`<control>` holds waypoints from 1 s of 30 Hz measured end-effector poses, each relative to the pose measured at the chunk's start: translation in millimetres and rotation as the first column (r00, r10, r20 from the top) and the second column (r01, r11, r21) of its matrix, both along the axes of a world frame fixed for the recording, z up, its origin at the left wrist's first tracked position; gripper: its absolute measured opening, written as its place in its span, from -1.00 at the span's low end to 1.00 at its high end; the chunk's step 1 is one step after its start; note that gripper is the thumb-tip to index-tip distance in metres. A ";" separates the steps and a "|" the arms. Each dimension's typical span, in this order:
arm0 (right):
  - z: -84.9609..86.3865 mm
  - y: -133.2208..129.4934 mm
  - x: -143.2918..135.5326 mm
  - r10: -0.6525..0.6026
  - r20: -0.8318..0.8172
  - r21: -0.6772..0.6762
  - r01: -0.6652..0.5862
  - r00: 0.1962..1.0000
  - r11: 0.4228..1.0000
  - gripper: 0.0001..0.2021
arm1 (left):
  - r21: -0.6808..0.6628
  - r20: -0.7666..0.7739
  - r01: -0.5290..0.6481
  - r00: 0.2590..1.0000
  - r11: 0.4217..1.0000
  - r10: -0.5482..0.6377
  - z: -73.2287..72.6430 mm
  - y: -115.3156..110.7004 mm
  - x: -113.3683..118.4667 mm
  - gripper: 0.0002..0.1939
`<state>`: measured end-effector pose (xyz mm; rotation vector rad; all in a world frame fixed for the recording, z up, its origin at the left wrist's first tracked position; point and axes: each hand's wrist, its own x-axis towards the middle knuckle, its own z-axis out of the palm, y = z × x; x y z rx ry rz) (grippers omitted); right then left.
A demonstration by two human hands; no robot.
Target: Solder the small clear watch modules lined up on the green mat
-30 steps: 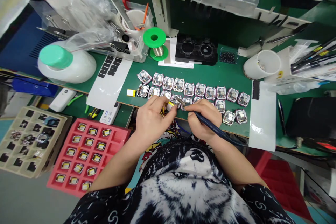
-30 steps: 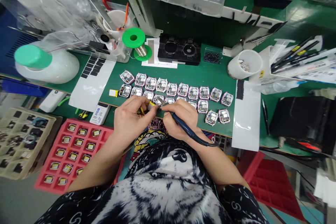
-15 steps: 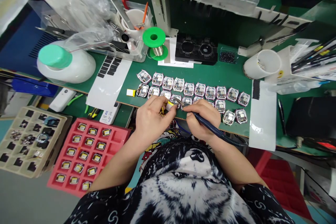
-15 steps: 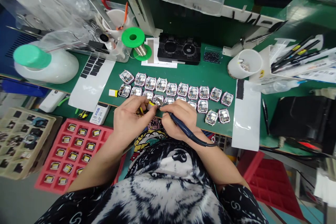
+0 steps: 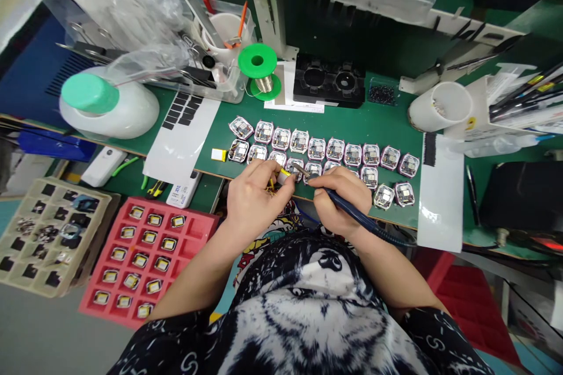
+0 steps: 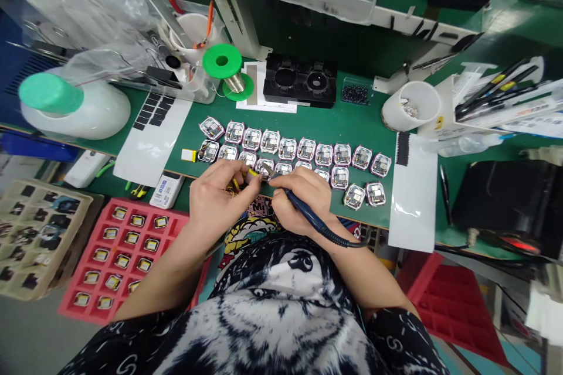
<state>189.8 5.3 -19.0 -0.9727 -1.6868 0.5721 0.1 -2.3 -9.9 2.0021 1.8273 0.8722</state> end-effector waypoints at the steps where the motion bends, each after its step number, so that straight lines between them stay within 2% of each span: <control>1: -0.1 0.5 -0.2 -0.003 -0.002 0.005 0.003 1.000 1.000 -0.76 | 0.003 0.001 0.000 1.000 1.000 0.000 -0.6 0.1 0.0 -0.85; 30: -4.8 -1.7 -0.1 0.022 0.017 0.008 -0.023 1.000 1.000 -0.75 | 0.005 -0.013 0.001 1.000 1.000 0.000 2.1 1.2 -1.4 -0.83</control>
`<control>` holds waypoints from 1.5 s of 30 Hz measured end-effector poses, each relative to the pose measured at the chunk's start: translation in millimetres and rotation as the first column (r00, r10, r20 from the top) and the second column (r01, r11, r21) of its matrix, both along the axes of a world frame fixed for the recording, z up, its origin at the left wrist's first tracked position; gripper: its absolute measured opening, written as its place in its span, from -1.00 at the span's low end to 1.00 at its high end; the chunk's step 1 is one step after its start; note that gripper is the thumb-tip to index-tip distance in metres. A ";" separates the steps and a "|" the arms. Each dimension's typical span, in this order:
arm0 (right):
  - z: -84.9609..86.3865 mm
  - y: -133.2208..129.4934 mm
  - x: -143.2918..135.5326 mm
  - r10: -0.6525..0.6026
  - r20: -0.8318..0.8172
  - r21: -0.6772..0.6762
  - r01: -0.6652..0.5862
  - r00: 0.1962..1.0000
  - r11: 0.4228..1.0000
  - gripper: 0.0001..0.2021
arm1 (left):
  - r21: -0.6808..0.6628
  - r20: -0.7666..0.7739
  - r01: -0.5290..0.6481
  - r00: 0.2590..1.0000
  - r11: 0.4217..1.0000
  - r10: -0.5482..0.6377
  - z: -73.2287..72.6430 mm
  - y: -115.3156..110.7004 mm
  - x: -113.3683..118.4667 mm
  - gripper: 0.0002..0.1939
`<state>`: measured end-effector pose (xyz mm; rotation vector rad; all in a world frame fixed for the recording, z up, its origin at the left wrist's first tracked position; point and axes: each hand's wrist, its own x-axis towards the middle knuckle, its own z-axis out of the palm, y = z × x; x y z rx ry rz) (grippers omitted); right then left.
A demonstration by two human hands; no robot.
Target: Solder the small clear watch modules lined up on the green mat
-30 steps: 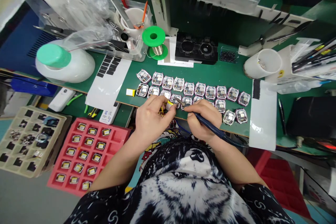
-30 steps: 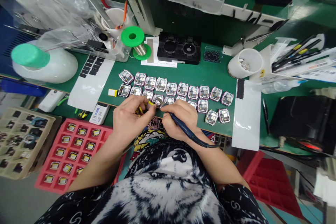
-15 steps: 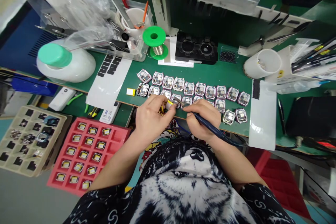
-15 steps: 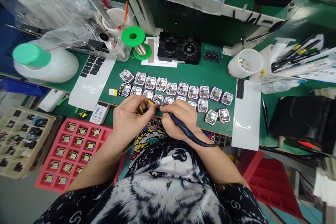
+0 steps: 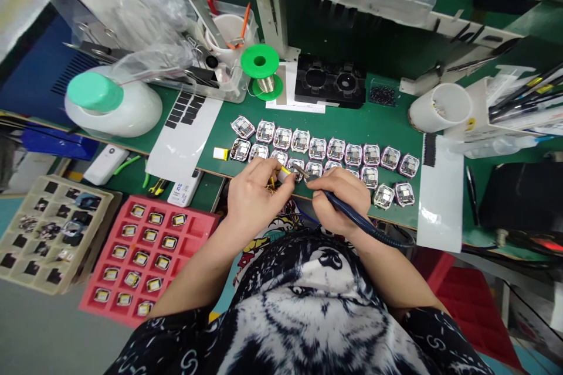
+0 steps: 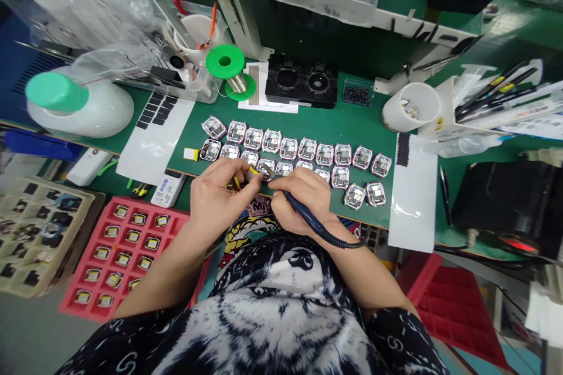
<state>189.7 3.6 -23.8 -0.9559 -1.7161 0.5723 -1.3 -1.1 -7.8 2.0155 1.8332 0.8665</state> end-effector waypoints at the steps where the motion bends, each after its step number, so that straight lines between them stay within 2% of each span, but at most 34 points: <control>1: -0.1 0.2 -0.1 0.005 0.000 0.009 -0.005 1.000 1.000 -0.75 | 0.003 0.001 0.002 1.000 1.000 -0.002 -0.5 0.5 0.0 -0.83; 8: 0.4 -0.6 1.2 0.011 -0.015 0.028 -0.011 1.000 1.000 -0.74 | 0.027 0.046 0.010 0.999 1.000 -0.011 1.4 1.1 0.9 -0.86; 10: 1.5 -1.3 1.6 -0.016 -0.029 0.025 0.017 0.999 1.000 -0.74 | 0.047 0.135 0.017 0.991 0.999 -0.023 5.6 -0.4 0.2 -0.88; 12: 2.6 -1.6 1.7 -0.043 -0.038 0.022 0.044 0.998 0.999 -0.75 | 0.029 0.305 0.006 0.952 1.000 -0.014 10.7 -1.9 -3.1 -0.90; 14: 3.5 -1.6 1.3 -0.060 -0.039 0.017 0.061 0.997 0.998 -0.76 | -0.048 0.552 -0.002 0.834 0.999 0.029 15.9 -2.0 -10.0 -0.86; 16: 4.0 -1.3 0.7 -0.065 -0.040 0.016 0.066 0.997 0.998 -0.76 | -0.174 0.781 0.065 0.617 0.983 0.098 20.9 0.0 -19.8 -0.80; 18: 4.4 -1.0 0.3 -0.063 -0.049 0.012 0.064 0.997 0.998 -0.75 | -0.278 0.893 0.181 0.411 0.944 0.184 25.5 3.4 -30.1 -0.71; 19: 4.5 -0.8 0.2 -0.062 -0.053 0.009 0.063 0.997 0.998 -0.75 | -0.315 0.909 0.223 0.350 0.923 0.226 27.3 5.1 -34.6 -0.67; 20: 4.6 -0.7 0.1 -0.063 -0.054 0.006 0.063 0.997 0.998 -0.76 | -0.344 0.911 0.247 0.322 0.906 0.259 28.7 6.5 -38.3 -0.64; 25: 4.8 -0.3 0.1 -0.099 -0.026 0.011 0.099 0.995 0.995 -0.80 | -0.371 0.895 0.298 0.367 0.880 0.253 24.8 5.4 -46.9 -0.59; 30: 7.7 -0.6 -0.3 -0.091 -0.014 0.002 0.091 0.996 0.996 -0.80 | -0.421 0.896 0.312 0.292 0.852 0.336 17.3 -1.6 -48.6 -0.61; 34: 12.1 -0.4 -1.2 -0.088 -0.017 0.016 0.089 0.996 0.996 -0.79 | -0.405 0.909 0.369 0.259 0.837 0.326 16.3 -4.9 -48.8 -0.50; 36: 13.4 0.1 -1.4 -0.086 -0.008 0.032 0.087 0.996 0.996 -0.79 | -0.395 0.911 0.377 0.278 0.838 0.304 16.2 -6.5 -48.8 -0.50; 37: 13.6 0.3 -1.5 -0.088 -0.002 0.037 0.088 0.996 0.995 -0.79 | -0.396 0.905 0.359 0.310 0.845 0.292 16.2 -7.5 -48.6 -0.50; 38: 13.7 0.5 -1.5 -0.093 0.003 0.040 0.093 0.996 0.995 -0.79 | -0.396 0.890 0.316 0.363 0.862 0.275 16.1 -8.7 -48.1 -0.51; 39: 13.6 0.7 -1.5 -0.099 0.008 0.042 0.099 0.995 0.994 -0.80 | -0.384 0.860 0.250 0.448 0.889 0.246 16.0 -10.1 -47.4 -0.52; 40: 13.4 0.7 -1.6 -0.103 0.013 0.043 0.102 0.995 0.994 -0.80 | -0.349 0.801 0.170 0.564 0.922 0.200 15.7 -11.6 -46.3 -0.56; 42: 13.4 -0.1 -1.8 -0.104 0.015 0.049 0.103 0.994 0.993 -0.80 | -0.208 0.565 0.044 0.821 0.977 0.084 13.5 -15.0 -43.3 -0.70; 43: 13.7 -0.9 -1.9 -0.103 0.010 0.054 0.102 0.995 0.993 -0.79 | -0.127 0.400 0.021 0.916 0.992 0.032 11.5 -16.8 -41.6 -0.78; 44: 14.3 -1.9 -2.2 -0.098 0.003 0.058 0.098 0.995 0.993 -0.78 | -0.063 0.231 0.025 0.973 0.998 -0.010 8.8 -18.5 -39.9 -0.83; 45: 15.2 -3.1 -2.6 -0.089 -0.003 0.060 0.089 0.996 0.994 -0.77 | -0.024 0.081 0.043 0.996 0.999 -0.041 5.6 -20.1 -38.2 -0.82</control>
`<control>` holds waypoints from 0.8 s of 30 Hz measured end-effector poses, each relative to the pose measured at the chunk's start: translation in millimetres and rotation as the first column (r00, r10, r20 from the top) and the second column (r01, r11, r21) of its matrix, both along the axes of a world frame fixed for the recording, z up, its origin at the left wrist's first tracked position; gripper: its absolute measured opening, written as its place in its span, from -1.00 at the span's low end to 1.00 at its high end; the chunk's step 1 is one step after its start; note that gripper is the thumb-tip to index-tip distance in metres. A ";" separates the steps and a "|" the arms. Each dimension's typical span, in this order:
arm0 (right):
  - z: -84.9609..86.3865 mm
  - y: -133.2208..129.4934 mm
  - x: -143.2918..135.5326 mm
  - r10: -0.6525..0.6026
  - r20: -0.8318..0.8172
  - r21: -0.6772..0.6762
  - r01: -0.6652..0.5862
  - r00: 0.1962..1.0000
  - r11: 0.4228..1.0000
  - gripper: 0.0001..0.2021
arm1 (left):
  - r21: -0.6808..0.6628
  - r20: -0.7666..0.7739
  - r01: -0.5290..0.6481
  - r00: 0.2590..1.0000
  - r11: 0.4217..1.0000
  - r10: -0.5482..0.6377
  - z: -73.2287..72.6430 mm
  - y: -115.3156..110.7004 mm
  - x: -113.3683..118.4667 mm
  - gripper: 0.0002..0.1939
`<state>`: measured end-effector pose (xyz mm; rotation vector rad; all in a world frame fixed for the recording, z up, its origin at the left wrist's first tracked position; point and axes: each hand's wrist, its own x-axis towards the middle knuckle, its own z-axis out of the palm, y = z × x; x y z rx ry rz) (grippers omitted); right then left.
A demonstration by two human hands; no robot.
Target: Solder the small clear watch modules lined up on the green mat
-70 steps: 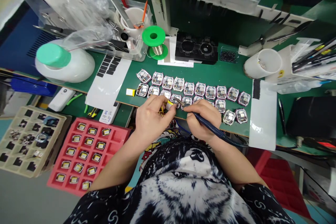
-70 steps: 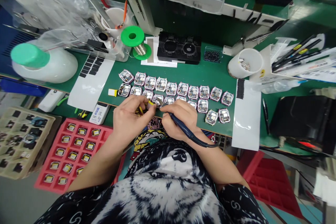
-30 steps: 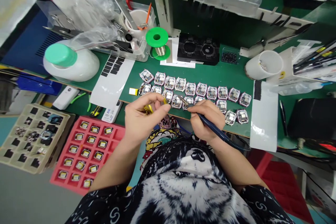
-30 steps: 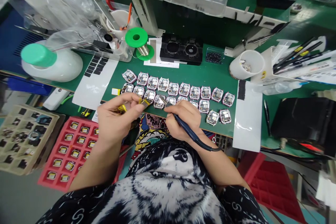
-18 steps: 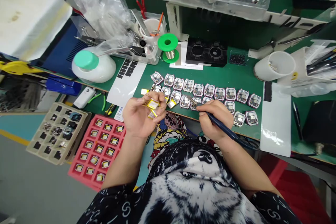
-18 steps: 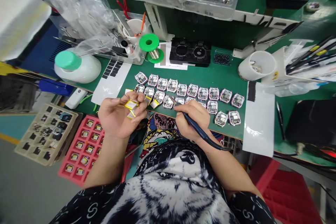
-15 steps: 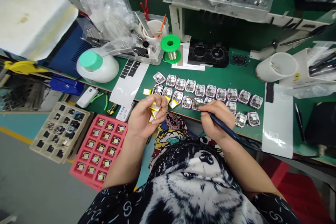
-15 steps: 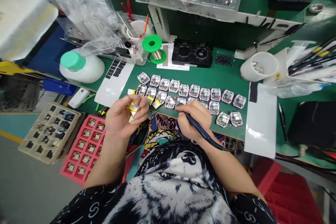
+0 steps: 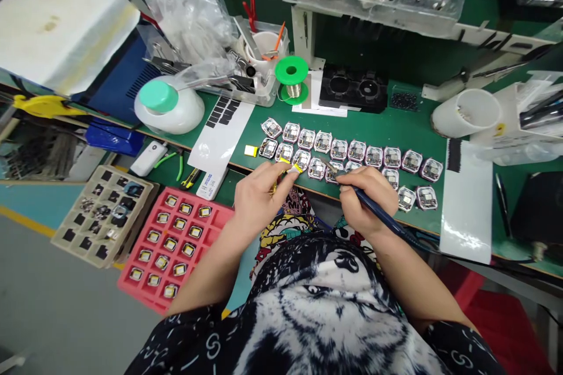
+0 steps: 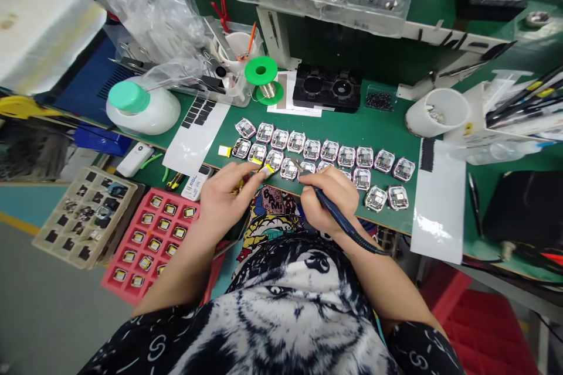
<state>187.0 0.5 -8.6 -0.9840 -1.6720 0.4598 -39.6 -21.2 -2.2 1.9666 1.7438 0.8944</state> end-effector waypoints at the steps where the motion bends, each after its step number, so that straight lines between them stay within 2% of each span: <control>1: 1.1 -1.1 -0.6 0.012 -0.005 0.003 -0.012 1.000 1.000 -0.75 | 0.027 -0.120 0.021 0.993 0.999 -0.017 -3.5 -1.5 1.5 -0.79; 3: 3.8 -2.6 -2.8 0.039 0.000 0.014 -0.039 0.999 0.999 -0.73 | 0.052 -0.279 0.045 0.960 0.998 -0.029 -10.2 -4.0 3.7 -0.71; 5: 6.2 -1.7 -6.1 0.063 0.009 0.036 -0.064 0.998 0.997 -0.73 | 0.061 -0.362 0.048 0.932 0.997 -0.022 -15.2 -5.5 4.9 -0.67; 9: 7.2 6.7 -15.2 0.094 -0.004 0.062 -0.094 0.996 0.994 -0.74 | 0.073 -0.463 0.043 0.886 0.996 -0.004 -20.6 -5.0 5.6 -0.66; 13: 4.9 15.9 -23.7 0.074 0.009 0.066 -0.074 0.997 0.995 -0.77 | 0.094 -0.535 0.082 0.845 0.992 -0.019 -25.4 -2.0 6.1 -0.63; 18: -0.3 20.6 -28.5 0.070 0.014 0.029 -0.070 0.997 0.997 -0.78 | 0.101 -0.535 0.100 0.844 0.990 -0.031 -26.2 -0.3 6.2 -0.67; 24: -6.9 22.4 -28.8 0.063 0.037 -0.001 -0.063 0.997 0.998 -0.81 | 0.056 -0.394 0.020 0.919 0.998 0.003 -18.9 1.9 7.7 -0.71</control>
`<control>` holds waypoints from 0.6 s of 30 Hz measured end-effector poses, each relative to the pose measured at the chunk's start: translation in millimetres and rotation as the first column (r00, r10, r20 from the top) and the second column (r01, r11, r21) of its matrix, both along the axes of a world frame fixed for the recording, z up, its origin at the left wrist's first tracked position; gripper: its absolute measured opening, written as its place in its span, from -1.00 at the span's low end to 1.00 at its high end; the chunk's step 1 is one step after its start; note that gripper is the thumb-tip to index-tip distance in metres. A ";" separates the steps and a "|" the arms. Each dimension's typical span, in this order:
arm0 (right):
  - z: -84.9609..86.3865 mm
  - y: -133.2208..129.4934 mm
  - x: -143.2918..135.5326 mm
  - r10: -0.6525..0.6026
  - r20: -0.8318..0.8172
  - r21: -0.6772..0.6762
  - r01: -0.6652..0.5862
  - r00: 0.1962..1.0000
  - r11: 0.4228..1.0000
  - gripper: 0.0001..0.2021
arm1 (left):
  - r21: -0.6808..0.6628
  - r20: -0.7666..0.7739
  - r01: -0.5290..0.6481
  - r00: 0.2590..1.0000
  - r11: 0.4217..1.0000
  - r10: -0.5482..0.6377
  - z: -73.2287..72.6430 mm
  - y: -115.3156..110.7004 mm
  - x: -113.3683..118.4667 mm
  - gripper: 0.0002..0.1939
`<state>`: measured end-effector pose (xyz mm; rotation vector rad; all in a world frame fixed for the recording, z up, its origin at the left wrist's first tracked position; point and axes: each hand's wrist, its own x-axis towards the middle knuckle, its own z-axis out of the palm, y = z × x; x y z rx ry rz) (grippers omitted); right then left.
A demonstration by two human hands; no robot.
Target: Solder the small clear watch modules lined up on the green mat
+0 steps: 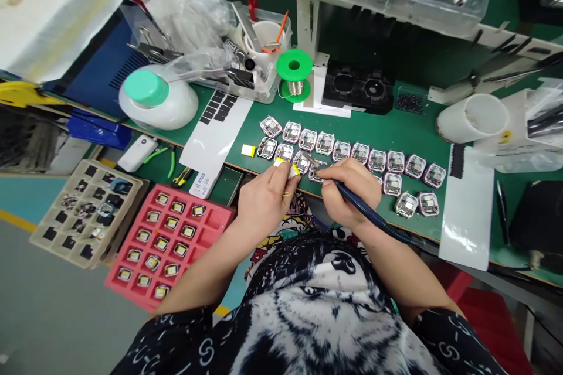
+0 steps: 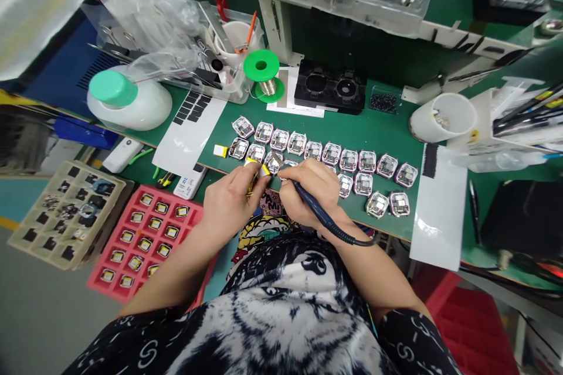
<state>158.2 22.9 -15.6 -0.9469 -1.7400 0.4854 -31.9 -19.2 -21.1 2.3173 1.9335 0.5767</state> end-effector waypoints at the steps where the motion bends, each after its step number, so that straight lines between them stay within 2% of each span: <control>1: -0.7 0.4 0.1 0.001 0.003 0.003 -0.001 1.000 1.000 -0.81 | 0.001 0.017 -0.016 1.000 1.000 0.016 0.8 0.7 0.5 -0.70; 18: -4.0 2.5 -1.7 0.017 0.021 -0.003 -0.017 1.000 1.000 -0.79 | -0.009 0.060 -0.063 0.996 0.998 0.063 0.5 6.7 3.8 -0.69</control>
